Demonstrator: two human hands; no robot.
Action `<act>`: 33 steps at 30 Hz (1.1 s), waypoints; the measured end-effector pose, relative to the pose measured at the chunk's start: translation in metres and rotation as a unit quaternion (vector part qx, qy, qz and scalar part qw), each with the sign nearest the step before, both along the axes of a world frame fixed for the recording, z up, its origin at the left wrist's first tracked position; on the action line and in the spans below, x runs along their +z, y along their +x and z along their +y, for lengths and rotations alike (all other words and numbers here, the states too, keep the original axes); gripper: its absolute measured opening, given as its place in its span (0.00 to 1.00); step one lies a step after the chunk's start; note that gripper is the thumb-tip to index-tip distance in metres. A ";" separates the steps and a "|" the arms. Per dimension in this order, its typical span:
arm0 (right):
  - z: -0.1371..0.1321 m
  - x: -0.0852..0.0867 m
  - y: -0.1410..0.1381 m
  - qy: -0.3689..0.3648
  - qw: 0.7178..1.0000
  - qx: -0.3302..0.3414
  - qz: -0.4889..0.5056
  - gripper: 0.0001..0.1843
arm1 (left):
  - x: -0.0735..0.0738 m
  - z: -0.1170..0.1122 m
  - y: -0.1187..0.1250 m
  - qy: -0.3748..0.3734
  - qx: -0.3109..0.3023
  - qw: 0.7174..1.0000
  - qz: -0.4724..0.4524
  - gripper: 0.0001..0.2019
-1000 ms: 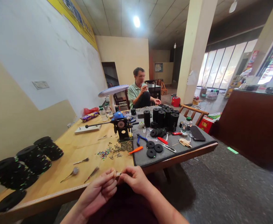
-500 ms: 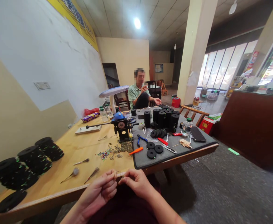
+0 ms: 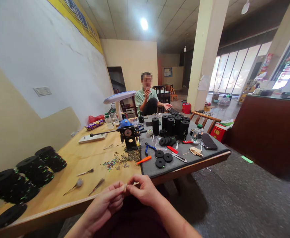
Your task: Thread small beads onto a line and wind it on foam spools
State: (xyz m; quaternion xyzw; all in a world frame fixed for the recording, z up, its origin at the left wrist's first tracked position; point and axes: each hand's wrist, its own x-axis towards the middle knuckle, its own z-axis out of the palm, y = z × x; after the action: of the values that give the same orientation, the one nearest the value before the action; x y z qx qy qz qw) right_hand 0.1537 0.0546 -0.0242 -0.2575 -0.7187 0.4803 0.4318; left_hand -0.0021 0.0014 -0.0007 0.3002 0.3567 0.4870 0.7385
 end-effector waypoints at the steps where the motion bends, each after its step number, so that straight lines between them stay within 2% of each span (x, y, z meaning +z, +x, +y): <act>1: 0.000 -0.001 0.000 0.001 1.000 0.004 0.004 0.08 | 0.000 0.000 0.000 0.000 -0.002 1.000 -0.007 0.16; 4: 0.001 -0.007 0.000 -0.011 1.000 0.016 0.018 0.09 | 0.000 -0.001 0.001 -0.004 -0.001 1.000 -0.025 0.16; 8: 0.000 -0.014 0.000 -0.065 0.996 0.045 0.048 0.10 | -0.001 -0.002 -0.002 -0.005 0.004 0.999 -0.042 0.15; 16: 0.001 -0.029 0.002 -0.105 0.993 0.033 0.046 0.12 | -0.001 0.000 -0.005 -0.009 0.003 0.999 -0.046 0.15; 21: 0.001 -0.028 0.005 -0.125 0.989 0.047 0.068 0.12 | 0.000 0.000 -0.003 -0.010 0.001 0.999 -0.033 0.16; 26: -0.001 -0.015 0.003 -0.163 0.977 0.091 0.102 0.13 | -0.001 0.002 -0.004 0.002 0.012 0.999 0.045 0.17; 33: 0.008 -0.018 -0.004 -0.111 0.992 0.051 0.018 0.13 | -0.003 0.002 -0.005 0.046 0.039 0.976 0.208 0.19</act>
State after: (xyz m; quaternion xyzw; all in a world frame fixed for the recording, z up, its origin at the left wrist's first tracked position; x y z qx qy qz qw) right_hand 0.1499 0.0629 -0.0419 -0.2584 -0.6655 0.5829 0.3880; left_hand -0.0069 0.0034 -0.0037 0.4146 0.4909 0.4582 0.6142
